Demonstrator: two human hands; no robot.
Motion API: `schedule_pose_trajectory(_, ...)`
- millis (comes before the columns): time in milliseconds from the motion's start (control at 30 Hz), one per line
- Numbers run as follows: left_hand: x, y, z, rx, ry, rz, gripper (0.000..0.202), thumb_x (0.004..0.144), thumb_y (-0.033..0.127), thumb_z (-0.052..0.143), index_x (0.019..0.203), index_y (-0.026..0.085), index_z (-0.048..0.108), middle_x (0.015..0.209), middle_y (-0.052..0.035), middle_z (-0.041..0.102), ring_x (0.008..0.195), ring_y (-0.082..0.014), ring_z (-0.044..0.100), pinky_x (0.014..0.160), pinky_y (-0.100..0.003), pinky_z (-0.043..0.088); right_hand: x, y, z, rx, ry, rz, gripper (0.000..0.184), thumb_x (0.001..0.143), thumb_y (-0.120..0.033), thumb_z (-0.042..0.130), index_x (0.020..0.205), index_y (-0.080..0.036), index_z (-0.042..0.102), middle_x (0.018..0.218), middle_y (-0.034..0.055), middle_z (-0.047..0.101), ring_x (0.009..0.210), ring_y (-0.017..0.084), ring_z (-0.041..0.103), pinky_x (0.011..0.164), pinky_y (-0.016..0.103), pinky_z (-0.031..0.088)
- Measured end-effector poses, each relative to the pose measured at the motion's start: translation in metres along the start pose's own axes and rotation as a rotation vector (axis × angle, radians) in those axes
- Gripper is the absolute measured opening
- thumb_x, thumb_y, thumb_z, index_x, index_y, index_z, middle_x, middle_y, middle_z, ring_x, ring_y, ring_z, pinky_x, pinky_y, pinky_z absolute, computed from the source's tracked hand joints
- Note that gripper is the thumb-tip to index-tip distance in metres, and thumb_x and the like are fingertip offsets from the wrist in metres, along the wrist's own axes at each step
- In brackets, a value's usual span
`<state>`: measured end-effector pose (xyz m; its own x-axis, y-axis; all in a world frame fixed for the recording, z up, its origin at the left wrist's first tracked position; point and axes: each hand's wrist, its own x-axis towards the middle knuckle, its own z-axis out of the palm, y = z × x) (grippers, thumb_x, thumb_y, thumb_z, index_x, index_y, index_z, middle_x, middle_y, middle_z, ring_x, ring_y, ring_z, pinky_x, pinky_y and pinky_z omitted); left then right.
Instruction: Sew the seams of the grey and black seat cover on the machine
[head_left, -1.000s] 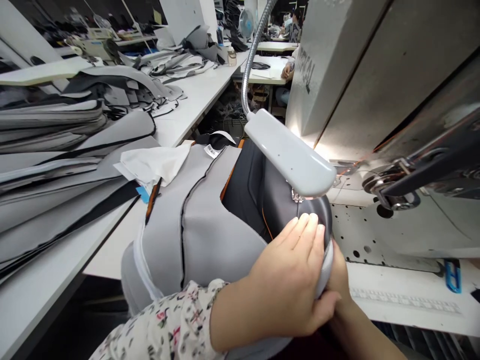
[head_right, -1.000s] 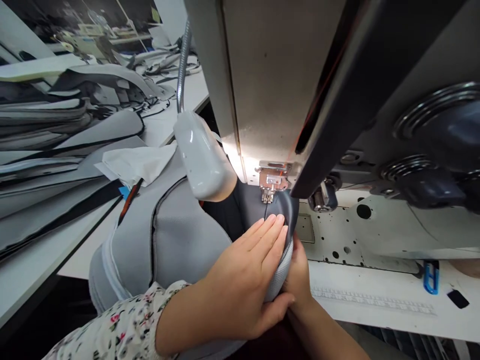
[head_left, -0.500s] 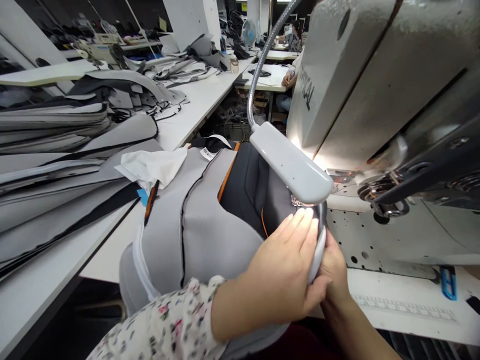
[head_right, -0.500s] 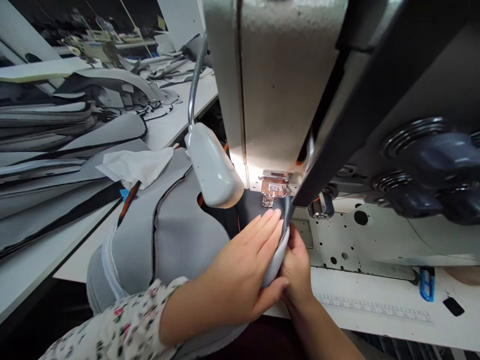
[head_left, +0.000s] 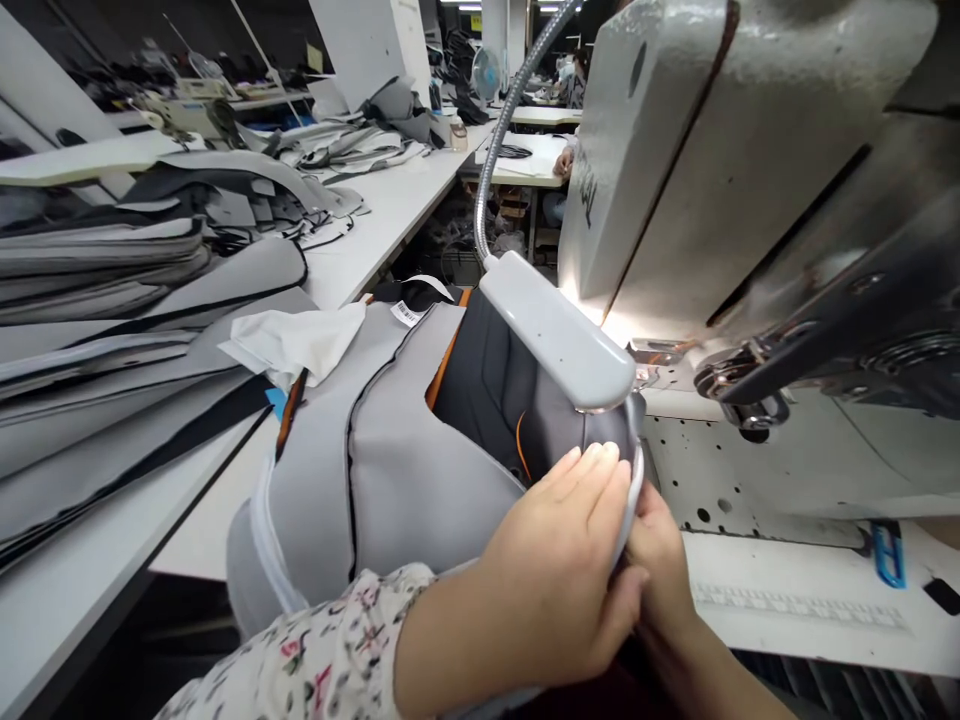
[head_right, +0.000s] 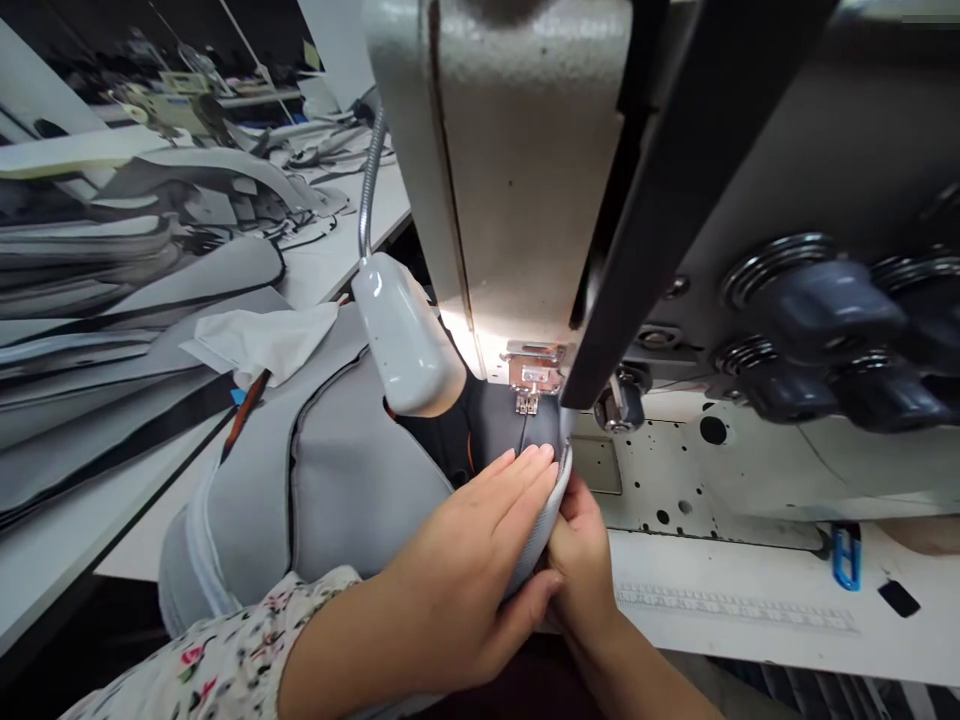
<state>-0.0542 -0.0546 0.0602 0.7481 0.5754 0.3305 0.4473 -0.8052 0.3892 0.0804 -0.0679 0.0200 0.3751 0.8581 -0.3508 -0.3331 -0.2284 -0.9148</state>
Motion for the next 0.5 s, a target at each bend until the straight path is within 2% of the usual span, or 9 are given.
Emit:
schedule_pose_trajectory(133,0.005,-0.005,-0.001,-0.019,0.016,0.007,0.066,0.099,0.034,0.051,0.15,-0.007,0.041,0.156,-0.0282,0.045,0.148,-0.0389,0.042,0.126,-0.052,0.036,0.007,-0.003,0.005,-0.018,0.0,-0.061,0.047,0.063,-0.043,0.083,0.104,-0.021,0.076,0.102,0.0078,0.08,0.095,0.029,0.075,0.087,0.039,0.061)
schedule_pose_trajectory(267,0.016,-0.012,0.002,-0.044,0.064,0.011,0.064,0.099,0.033,0.048,0.148,-0.007,0.043,0.153,-0.0277,0.048,0.146,-0.0393,0.045,0.126,-0.053,0.036,0.015,-0.001,0.008,0.055,0.011,-0.087,0.046,0.066,-0.043,0.084,0.106,-0.021,0.075,0.107,0.007,0.079,0.101,0.027,0.074,0.09,0.038,0.06)
schedule_pose_trajectory(400,0.02,-0.02,0.001,-0.092,0.066,0.007,0.061,0.098,0.031,0.048,0.147,-0.004,0.046,0.153,-0.0255,0.05,0.146,-0.0361,0.045,0.126,-0.052,0.036,0.021,0.003,0.008,0.172,-0.058,-0.047,0.049,0.069,-0.047,0.085,0.109,-0.021,0.071,0.105,0.0073,0.079,0.099,0.028,0.074,0.09,0.042,0.061)
schedule_pose_trajectory(500,0.01,-0.018,-0.003,-0.06,0.041,0.002,0.064,0.099,0.032,0.05,0.151,-0.004,0.039,0.158,-0.0253,0.043,0.151,-0.0352,0.039,0.126,-0.053,0.037,0.018,0.007,0.005,0.202,-0.124,-0.045,0.047,0.072,-0.045,0.085,0.11,-0.022,0.068,0.108,0.0073,0.078,0.1,0.028,0.074,0.09,0.042,0.06)
